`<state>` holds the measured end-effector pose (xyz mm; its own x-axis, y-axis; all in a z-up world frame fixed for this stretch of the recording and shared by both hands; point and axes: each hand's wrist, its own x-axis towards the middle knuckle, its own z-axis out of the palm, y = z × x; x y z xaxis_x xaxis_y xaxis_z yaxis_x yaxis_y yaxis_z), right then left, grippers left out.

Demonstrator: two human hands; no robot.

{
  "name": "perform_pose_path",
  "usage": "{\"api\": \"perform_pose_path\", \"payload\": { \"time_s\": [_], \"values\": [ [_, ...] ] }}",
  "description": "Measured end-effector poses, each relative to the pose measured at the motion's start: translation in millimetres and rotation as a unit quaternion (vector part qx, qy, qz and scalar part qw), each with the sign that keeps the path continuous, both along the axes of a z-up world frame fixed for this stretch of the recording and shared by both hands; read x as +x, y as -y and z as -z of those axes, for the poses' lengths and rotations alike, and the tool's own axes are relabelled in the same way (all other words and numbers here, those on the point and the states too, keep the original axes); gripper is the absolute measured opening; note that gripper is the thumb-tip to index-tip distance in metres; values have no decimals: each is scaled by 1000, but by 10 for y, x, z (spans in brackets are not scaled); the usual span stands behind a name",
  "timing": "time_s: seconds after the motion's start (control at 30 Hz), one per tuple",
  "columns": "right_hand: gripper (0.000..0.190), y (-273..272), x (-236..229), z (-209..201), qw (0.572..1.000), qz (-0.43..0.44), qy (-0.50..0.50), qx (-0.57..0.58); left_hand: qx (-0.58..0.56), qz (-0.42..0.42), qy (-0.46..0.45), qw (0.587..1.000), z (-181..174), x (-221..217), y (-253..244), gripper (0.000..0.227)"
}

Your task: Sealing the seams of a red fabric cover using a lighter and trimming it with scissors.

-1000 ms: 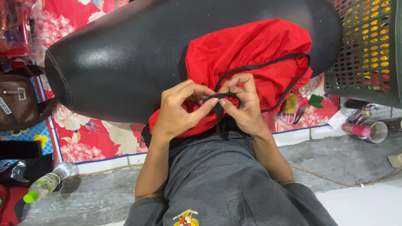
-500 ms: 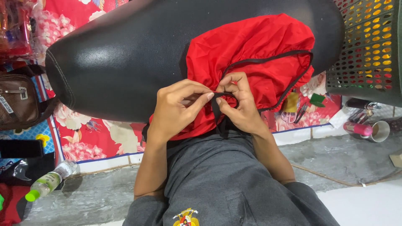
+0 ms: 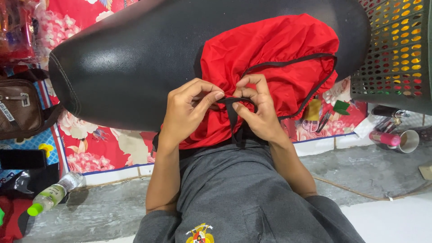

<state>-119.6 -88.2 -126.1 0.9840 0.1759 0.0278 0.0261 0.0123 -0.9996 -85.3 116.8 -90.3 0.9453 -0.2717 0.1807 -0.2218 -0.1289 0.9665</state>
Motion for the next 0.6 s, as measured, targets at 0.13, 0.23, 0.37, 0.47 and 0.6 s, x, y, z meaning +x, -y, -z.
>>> {"api": "perform_pose_path", "payload": {
  "time_s": [0.13,0.23,0.37,0.47,0.6],
  "values": [
    [44,-35,-6,-124,1000,12,10,-24,0,-11,23,1000,-36,9,17,4],
    [38,-71,-29,-118,996,32,48,-69,-22,-21,4,1000,-3,-12,35,5],
    [24,-121,-46,-140,980,52,129,-140,22,-22,75,997,-139,-5,16,5],
    [22,-176,-29,-84,944,81,273,-167,37,-22,111,993,-245,-25,22,4],
    [16,-207,-10,10,910,127,341,-201,53,-33,163,985,-371,-56,75,4]
  ]
}}
